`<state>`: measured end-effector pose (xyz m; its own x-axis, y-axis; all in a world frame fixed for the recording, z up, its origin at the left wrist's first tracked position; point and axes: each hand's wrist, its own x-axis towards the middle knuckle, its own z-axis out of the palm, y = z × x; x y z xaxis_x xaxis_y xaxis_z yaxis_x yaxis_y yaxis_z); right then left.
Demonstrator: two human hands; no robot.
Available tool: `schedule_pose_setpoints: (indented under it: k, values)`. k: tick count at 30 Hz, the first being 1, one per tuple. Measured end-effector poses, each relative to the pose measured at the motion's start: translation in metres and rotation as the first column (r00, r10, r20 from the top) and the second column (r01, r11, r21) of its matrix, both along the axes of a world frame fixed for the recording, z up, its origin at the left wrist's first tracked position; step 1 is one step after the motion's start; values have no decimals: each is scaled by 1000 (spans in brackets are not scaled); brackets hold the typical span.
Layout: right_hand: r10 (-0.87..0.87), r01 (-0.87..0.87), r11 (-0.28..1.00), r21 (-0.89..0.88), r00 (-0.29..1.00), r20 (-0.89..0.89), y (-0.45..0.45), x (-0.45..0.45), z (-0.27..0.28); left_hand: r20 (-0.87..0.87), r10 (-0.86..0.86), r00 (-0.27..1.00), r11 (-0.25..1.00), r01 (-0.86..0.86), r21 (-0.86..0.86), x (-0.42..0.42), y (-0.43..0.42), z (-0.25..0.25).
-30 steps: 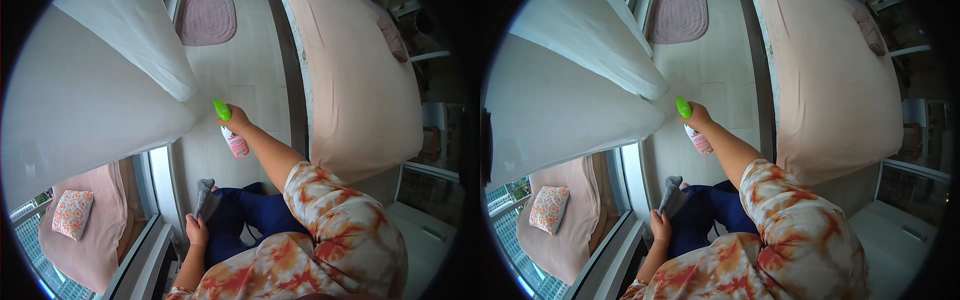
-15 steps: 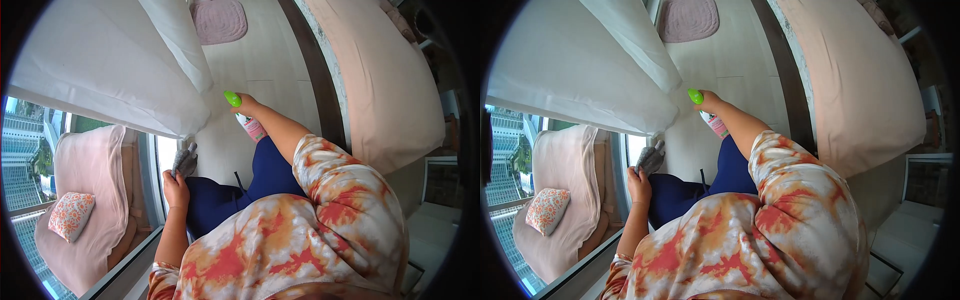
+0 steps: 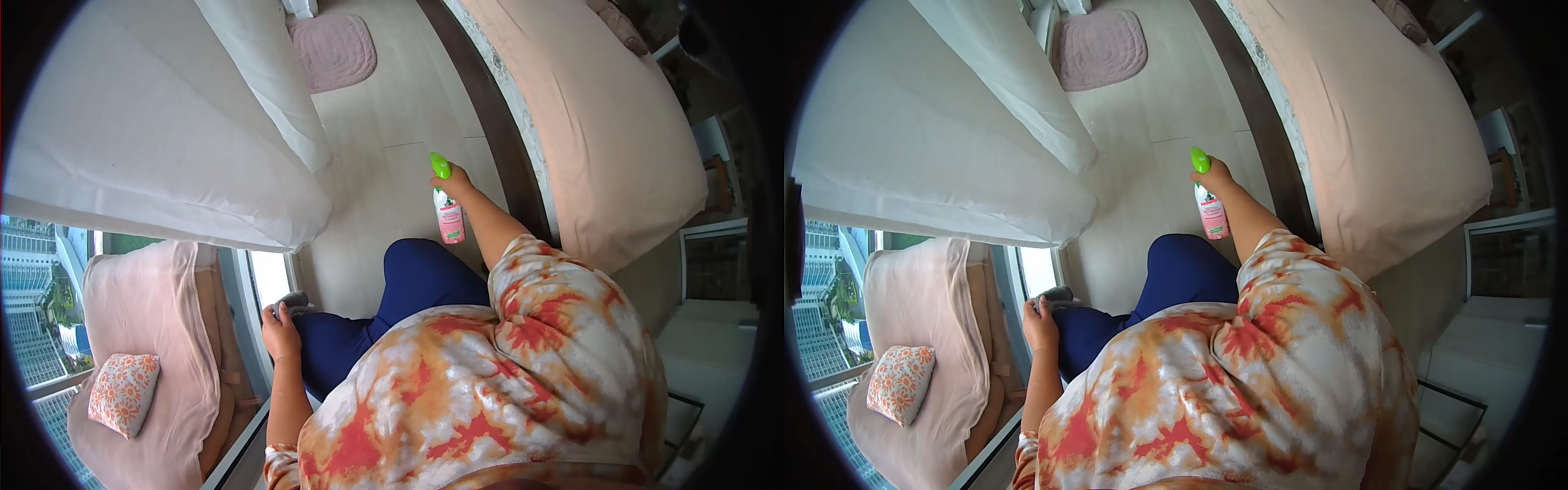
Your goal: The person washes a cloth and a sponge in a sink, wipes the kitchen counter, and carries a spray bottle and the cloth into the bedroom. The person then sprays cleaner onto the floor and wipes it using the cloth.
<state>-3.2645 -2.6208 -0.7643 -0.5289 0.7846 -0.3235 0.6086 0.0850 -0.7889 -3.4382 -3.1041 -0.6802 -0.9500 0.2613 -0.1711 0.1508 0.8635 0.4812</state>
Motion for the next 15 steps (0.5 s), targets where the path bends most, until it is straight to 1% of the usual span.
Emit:
schedule_pose_setpoints:
  k: [1, 2, 3, 4, 5, 6, 7, 8, 9, 10, 11, 12, 13, 14, 15]
  values:
    - [-3, 3, 1000, 6, 1000, 4, -6, 0, 13, 44, 26, 999, 999, -27, 34, -2, 3, 5]
    - [37, -33, 992, 126, 999, -29, -13, 0, 25, 93, 52, 994, 997, -58, 59, -2, 4, 7]
    - [84, -68, 968, 240, 995, -57, -16, -2, 31, 101, 55, 993, 997, -61, 54, -4, -2, -1]
    - [154, -132, 945, 300, 987, -51, -9, -6, 14, 86, 64, 994, 996, -69, 54, -9, -11, -10]
    - [166, -143, 944, 298, 985, -52, -3, -18, 11, 69, 78, 995, 995, -82, 58, -12, -12, -17]
    - [294, -222, 868, 443, 951, -100, -7, -30, 5, 71, 87, 994, 995, -90, 46, -12, -13, -15]
    - [417, -275, 770, 576, 900, -128, -14, -40, -2, 76, 61, 995, 997, -57, -53, -12, -11, -10]
    - [505, -354, 776, 523, 844, -178, -21, -54, -4, 83, 34, 996, 989, -22, -148, -15, -6, -5]
    - [580, -432, 769, 471, 781, -232, -30, -69, -2, 89, 35, 995, 987, -21, -161, -19, -2, -4]
    - [651, -491, 731, 475, 710, -268, -39, -82, -3, -115, -183, 976, 966, 157, -207, -21, 2, 0]
    - [718, -549, 683, 482, 629, -300, -47, -94, -7, -295, -392, 871, 908, 314, -279, -22, 8, 2]
    - [763, -605, 635, 480, 586, -271, -54, -102, -14, -282, -388, 877, 907, 311, -284, -24, 19, 5]
    - [806, -657, 584, 477, 539, -245, -59, -109, -18, -60, -164, 985, 982, 157, -109, -26, 33, 8]
    - [806, -665, 586, 463, 537, -249, -61, -112, -32, 200, 46, 979, 999, -51, 19, -30, 47, 9]
    - [843, -739, 535, 409, 497, -206, -62, -114, -44, 209, 51, 977, 999, -54, 9, -35, 58, 1]
